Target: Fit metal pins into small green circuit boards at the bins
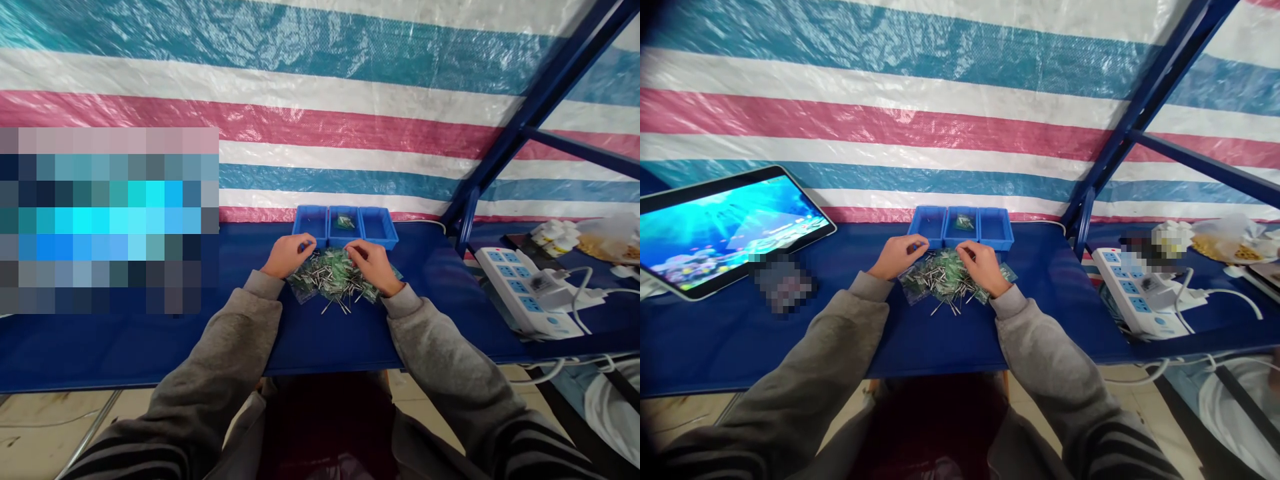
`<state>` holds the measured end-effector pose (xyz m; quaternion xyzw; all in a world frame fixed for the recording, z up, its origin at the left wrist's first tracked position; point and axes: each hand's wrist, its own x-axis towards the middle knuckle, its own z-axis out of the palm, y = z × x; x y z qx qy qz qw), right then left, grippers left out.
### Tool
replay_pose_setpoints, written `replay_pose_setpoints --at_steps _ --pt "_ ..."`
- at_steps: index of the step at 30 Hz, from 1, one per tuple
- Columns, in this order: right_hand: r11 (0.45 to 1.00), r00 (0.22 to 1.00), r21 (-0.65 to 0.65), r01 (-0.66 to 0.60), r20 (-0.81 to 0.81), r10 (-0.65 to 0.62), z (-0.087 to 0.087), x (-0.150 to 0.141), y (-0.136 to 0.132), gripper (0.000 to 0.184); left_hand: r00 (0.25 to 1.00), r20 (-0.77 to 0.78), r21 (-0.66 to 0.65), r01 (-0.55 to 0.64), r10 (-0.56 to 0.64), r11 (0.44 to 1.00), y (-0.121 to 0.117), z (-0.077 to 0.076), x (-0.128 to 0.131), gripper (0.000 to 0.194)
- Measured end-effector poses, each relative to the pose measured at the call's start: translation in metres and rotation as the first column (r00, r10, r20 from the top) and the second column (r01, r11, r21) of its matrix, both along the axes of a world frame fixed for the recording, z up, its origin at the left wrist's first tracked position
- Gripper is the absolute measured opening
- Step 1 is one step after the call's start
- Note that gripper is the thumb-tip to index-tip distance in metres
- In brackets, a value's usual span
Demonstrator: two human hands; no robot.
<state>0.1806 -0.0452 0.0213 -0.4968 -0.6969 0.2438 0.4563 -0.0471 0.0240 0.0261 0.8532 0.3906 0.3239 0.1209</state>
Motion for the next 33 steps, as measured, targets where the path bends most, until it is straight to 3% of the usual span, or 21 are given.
replay_pose_setpoints --at_steps 8,12,18,22,30,33 --pt "1.000 0.998 0.004 -0.025 0.053 0.025 0.000 -0.001 0.000 0.025 0.936 -0.349 0.057 0.062 -0.038 0.996 0.000 -0.016 0.006 0.021" --pt "0.999 0.997 0.018 -0.029 0.071 0.027 -0.001 -0.001 0.001 0.026 0.905 -0.423 0.059 0.074 -0.042 0.995 -0.002 -0.019 0.010 0.019" --pt "0.997 0.997 0.079 0.027 0.075 -0.033 -0.002 -0.001 0.002 0.019 0.966 -0.258 0.202 0.033 0.020 0.979 -0.010 -0.011 0.013 0.025" --pt "0.995 0.998 0.100 -0.018 0.056 0.012 -0.004 -0.002 0.002 0.020 0.996 -0.085 0.276 0.013 0.011 0.961 -0.018 -0.008 0.020 0.030" --pt "0.990 0.999 0.144 -0.011 0.053 0.003 -0.002 -0.004 0.000 0.018 0.990 0.141 0.140 0.010 -0.030 0.990 -0.037 -0.007 0.034 0.029" --pt "0.992 0.999 0.125 0.030 0.036 -0.035 -0.001 -0.003 0.000 0.023 0.974 0.222 0.100 -0.079 0.056 0.992 -0.031 -0.001 0.036 0.031"
